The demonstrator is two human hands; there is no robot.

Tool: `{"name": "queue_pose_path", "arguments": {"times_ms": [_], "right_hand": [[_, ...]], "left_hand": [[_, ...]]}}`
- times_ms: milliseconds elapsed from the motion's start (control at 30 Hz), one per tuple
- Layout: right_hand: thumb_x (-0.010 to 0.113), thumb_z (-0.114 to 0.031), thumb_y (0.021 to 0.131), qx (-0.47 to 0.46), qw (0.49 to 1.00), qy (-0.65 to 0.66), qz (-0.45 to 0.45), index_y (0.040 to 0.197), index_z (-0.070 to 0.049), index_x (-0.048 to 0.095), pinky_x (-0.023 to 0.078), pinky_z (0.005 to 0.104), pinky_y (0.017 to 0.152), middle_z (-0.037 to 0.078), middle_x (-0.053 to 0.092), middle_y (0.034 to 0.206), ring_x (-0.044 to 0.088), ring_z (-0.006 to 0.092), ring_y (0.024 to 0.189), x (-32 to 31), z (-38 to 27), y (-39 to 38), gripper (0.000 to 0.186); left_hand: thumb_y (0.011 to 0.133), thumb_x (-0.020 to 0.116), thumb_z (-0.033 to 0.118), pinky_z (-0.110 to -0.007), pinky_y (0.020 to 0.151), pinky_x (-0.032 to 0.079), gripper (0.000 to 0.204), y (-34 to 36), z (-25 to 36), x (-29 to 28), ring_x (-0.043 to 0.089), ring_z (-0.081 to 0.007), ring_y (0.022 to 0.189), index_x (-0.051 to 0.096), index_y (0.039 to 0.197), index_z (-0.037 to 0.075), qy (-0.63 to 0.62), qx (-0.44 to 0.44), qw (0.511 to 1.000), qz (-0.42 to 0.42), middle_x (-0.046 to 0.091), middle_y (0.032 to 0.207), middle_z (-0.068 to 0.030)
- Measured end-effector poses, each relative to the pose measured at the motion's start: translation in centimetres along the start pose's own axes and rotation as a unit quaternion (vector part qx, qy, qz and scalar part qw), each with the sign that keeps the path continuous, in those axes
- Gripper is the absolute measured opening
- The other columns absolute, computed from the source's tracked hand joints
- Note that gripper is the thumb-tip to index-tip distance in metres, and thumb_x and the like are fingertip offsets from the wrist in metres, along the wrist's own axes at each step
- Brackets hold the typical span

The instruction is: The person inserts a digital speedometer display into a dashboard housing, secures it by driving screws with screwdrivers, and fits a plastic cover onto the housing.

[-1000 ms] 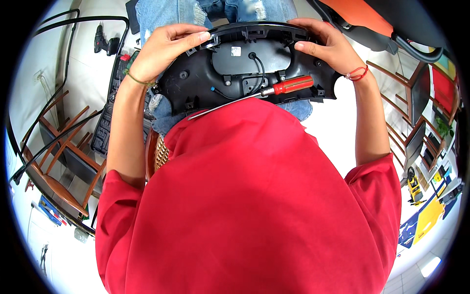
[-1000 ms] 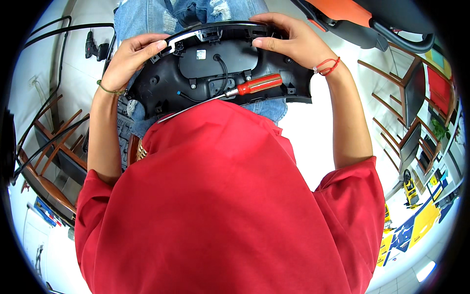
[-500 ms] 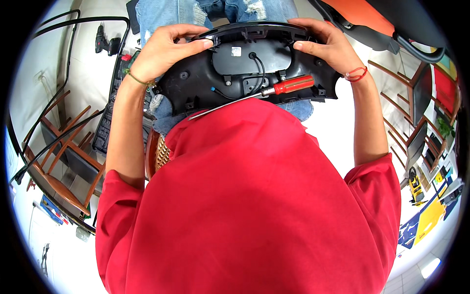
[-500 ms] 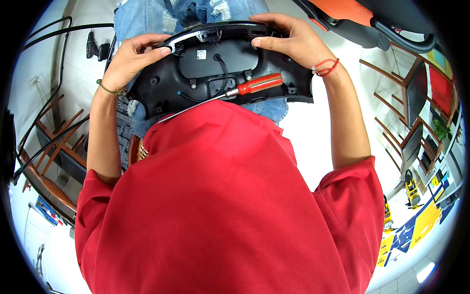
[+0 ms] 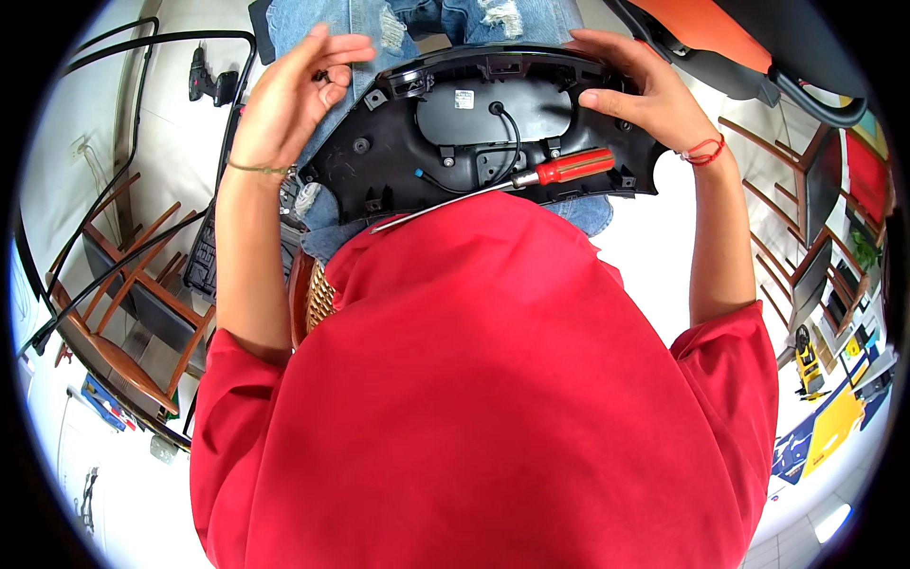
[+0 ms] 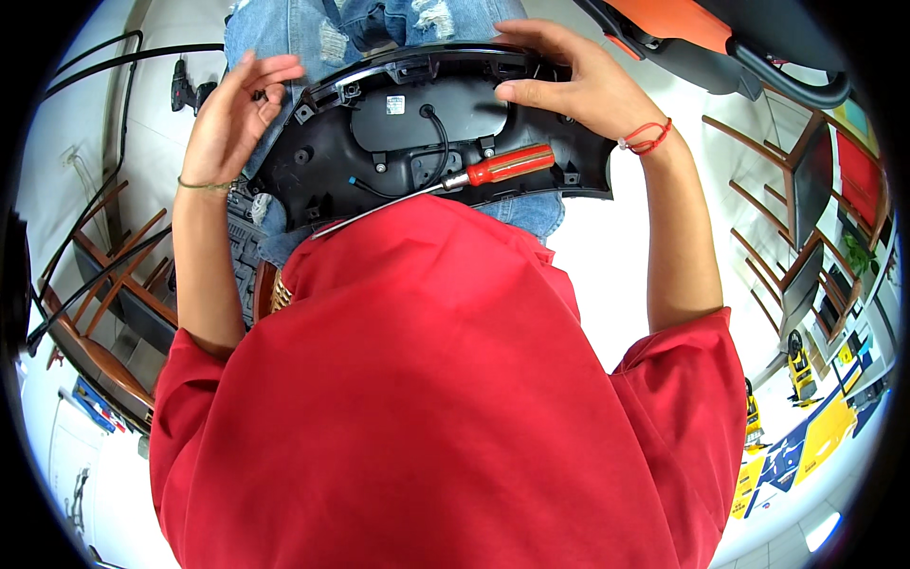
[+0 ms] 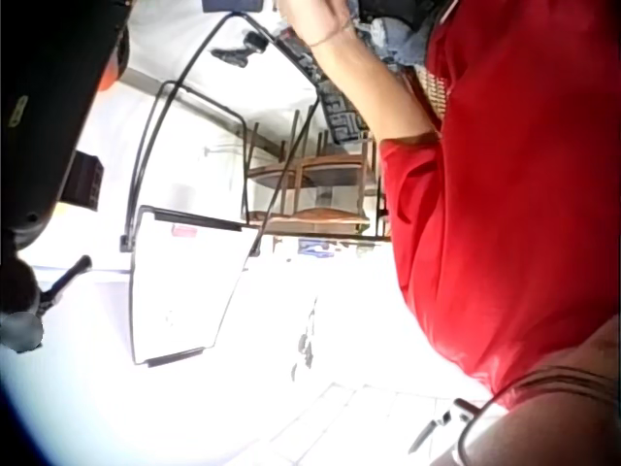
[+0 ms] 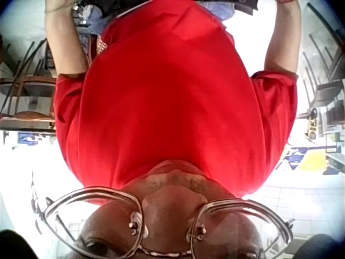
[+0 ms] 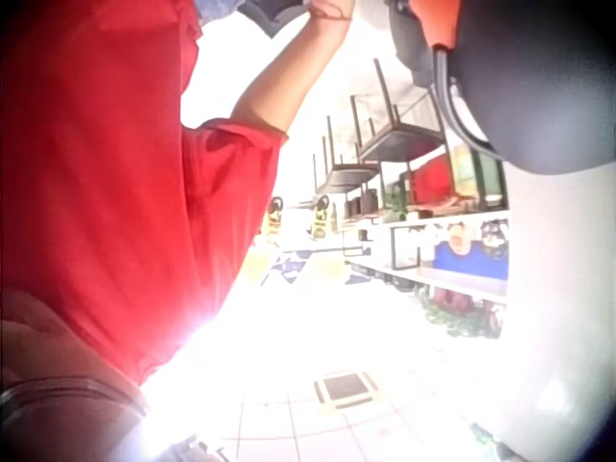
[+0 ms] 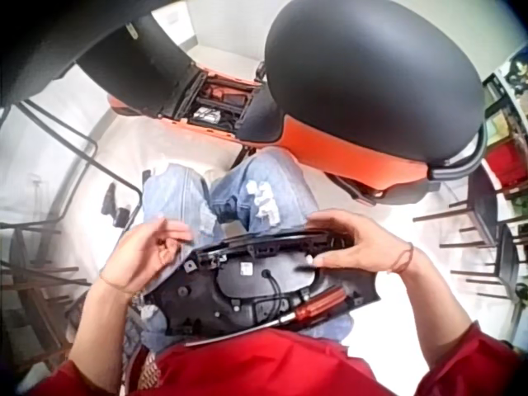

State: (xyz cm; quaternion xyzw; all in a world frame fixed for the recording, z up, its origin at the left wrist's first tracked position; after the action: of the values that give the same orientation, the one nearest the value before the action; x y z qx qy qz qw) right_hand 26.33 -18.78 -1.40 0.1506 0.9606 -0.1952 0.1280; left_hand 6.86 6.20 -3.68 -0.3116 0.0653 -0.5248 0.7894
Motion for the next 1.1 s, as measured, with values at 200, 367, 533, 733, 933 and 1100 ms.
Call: {"name": "queue_pose_path", "arguments": {"times_ms": [200,367,533,733,933,1100], "right_hand": [[0.075,-0.015,0.083,-0.096,0.947,-0.176,0.25,0.108,-0.002,0.068,0.048,0.0328,0.092,0.009,0.07,0.108,0.064,0.021,0.103,-3.6,-5.7,-3.8,0.029],[0.072,-0.004,0.079,-0.154,0.963,-0.192,0.109,0.093,-0.003,0.066,0.051,0.034,0.074,0.009,0.066,0.093,0.063,0.0264,0.082,2.2,-7.8,-6.2,0.015],[0.072,-0.004,0.076,-0.149,0.944,-0.291,0.033,0.1,-0.005,0.067,0.049,0.0371,0.08,0.007,0.066,0.101,0.062,0.0264,0.092,5.7,-5.7,-6.8,0.025],[0.073,-0.004,0.075,-0.114,0.947,-0.299,0.018,0.106,-0.005,0.065,0.049,0.0379,0.082,0.007,0.065,0.101,0.06,0.0271,0.097,6.4,-4.8,-6.5,0.032],[0.074,-0.001,0.076,-0.063,0.982,-0.18,0.004,0.11,-0.005,0.065,0.05,0.0366,0.084,0.009,0.062,0.106,0.06,0.0284,0.098,5.1,-4.5,-7.1,0.035],[0.073,0.001,0.081,0.025,0.999,-0.029,-0.01,0.112,-0.005,0.067,0.054,0.0306,0.083,0.009,0.061,0.112,0.064,0.0195,0.099,2.6,-4.8,-9.4,0.033]], "left_hand": [[0.098,0.042,0.009,-0.036,0.109,0.043,0.037,-4.0,1.9,-0.9,0.056,-0.0278,0.121,0.052,0.125,-0.013,-0.155,0.061,0.985,0.049,0.057,0.128,-0.0244],[0.094,0.038,-0.005,-0.032,0.103,0.051,0.032,-7.6,1.1,3.4,0.057,-0.0309,0.124,0.052,0.122,-0.011,-0.211,0.001,0.977,-0.023,0.051,0.136,-0.029],[0.101,0.039,0.002,-0.032,0.099,0.053,0.026,-8.4,-1.4,7.2,0.062,-0.0272,0.118,0.055,0.121,-0.006,-0.222,-0.069,0.971,-0.065,0.055,0.133,-0.0261],[0.101,0.036,0.002,-0.036,0.105,0.049,0.028,-7.9,-2.2,8.8,0.058,-0.0317,0.123,0.054,0.12,-0.006,-0.211,-0.081,0.972,-0.072,0.053,0.135,-0.0275],[0.092,0.032,-0.006,-0.037,0.106,0.048,0.034,-7.5,-1.8,9.3,0.054,-0.0344,0.127,0.054,0.119,-0.007,-0.228,-0.074,0.967,-0.089,0.049,0.138,-0.0292],[0.092,0.034,-0.005,-0.038,0.107,0.048,0.033,-7.7,-1.8,9.5,0.054,-0.0353,0.127,0.055,0.118,-0.006,-0.247,-0.076,0.959,-0.119,0.048,0.138,-0.0313]]}}
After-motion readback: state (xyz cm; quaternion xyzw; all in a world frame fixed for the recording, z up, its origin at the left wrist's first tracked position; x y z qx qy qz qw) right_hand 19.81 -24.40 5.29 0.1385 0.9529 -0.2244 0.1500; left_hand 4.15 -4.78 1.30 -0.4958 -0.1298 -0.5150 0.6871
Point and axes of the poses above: each hand's wrist, its own y-axis towards the middle knuckle, its own x-axis out of the palm, z = x × y, the point moved 8 cm from there along y, towards the middle knuckle
